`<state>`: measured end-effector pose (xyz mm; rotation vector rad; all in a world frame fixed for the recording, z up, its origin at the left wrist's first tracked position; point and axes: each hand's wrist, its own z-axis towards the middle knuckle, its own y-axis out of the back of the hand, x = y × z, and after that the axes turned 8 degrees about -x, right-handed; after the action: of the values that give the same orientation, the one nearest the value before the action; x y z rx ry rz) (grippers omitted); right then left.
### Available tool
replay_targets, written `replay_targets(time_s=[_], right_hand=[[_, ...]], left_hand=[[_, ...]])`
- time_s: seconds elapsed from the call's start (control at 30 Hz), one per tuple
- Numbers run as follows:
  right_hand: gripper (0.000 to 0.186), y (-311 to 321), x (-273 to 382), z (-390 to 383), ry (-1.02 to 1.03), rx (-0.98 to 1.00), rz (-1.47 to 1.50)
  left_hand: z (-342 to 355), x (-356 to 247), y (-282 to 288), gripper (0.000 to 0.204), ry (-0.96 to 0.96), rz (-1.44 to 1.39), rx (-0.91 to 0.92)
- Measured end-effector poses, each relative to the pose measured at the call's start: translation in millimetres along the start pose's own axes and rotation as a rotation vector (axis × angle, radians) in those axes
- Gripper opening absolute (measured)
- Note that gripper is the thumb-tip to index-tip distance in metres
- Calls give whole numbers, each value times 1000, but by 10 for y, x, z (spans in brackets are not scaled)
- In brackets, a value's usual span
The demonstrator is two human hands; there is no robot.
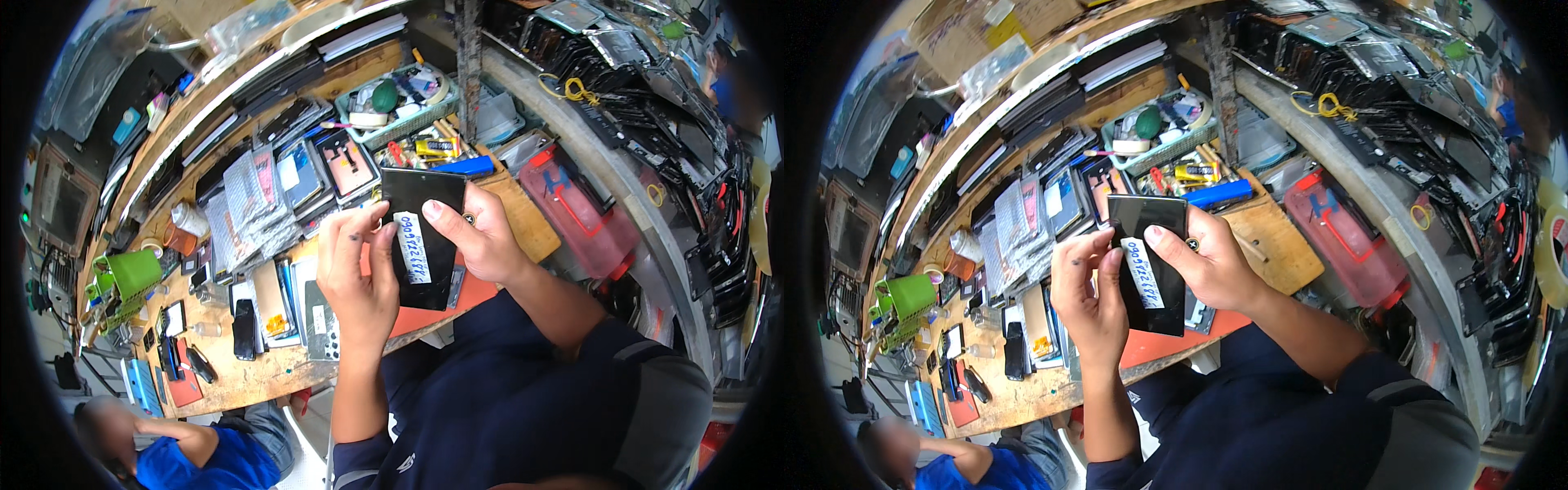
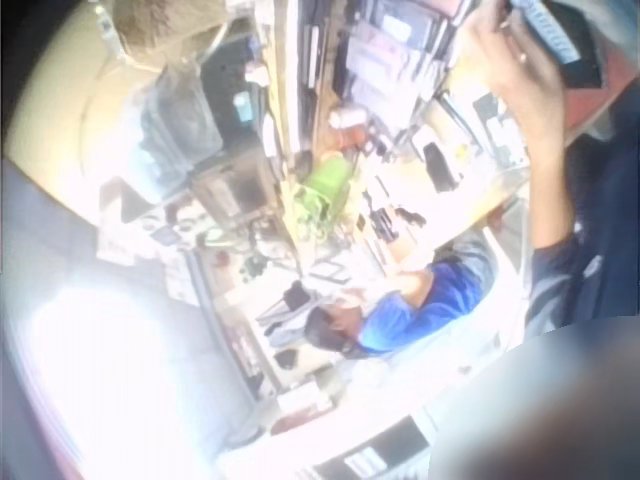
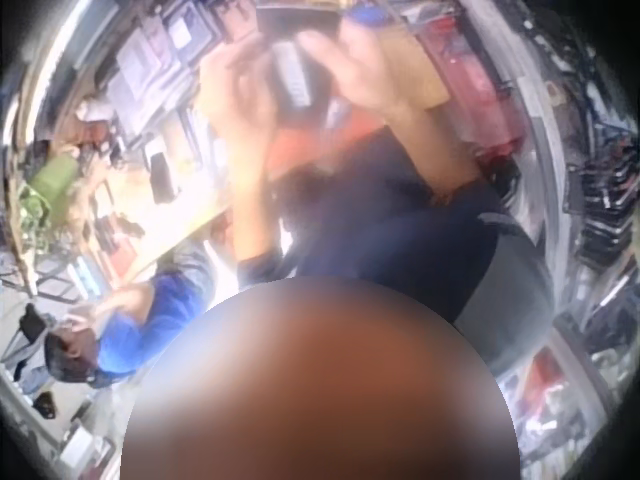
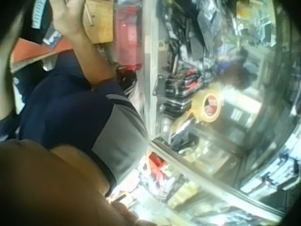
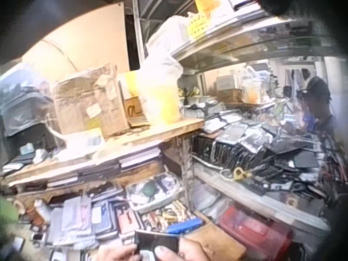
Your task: The person disassembles a smartphone, removes the back cover and internal components, and uses a screwdriver to unscrew parts. They then reassemble the phone and test it by connecting a cable.
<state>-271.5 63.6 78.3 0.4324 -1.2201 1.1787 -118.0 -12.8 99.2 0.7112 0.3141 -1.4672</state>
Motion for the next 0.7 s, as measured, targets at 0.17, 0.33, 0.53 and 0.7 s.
replay_targets(time_s=[0.17,0.33,0.53,0.7], right_hand=[[29,-301,-108,71,112,71,-167],[28,-618,-60,168,80,150,-130],[25,-853,-202,237,188,196,-270],[24,-910,-311,227,299,193,-416]], left_hand=[[-75,212,156,18,-31,35,-136],[-147,342,348,9,158,-67,-240],[-210,409,452,9,276,-78,-367],[-251,532,539,8,383,-210,-338]])
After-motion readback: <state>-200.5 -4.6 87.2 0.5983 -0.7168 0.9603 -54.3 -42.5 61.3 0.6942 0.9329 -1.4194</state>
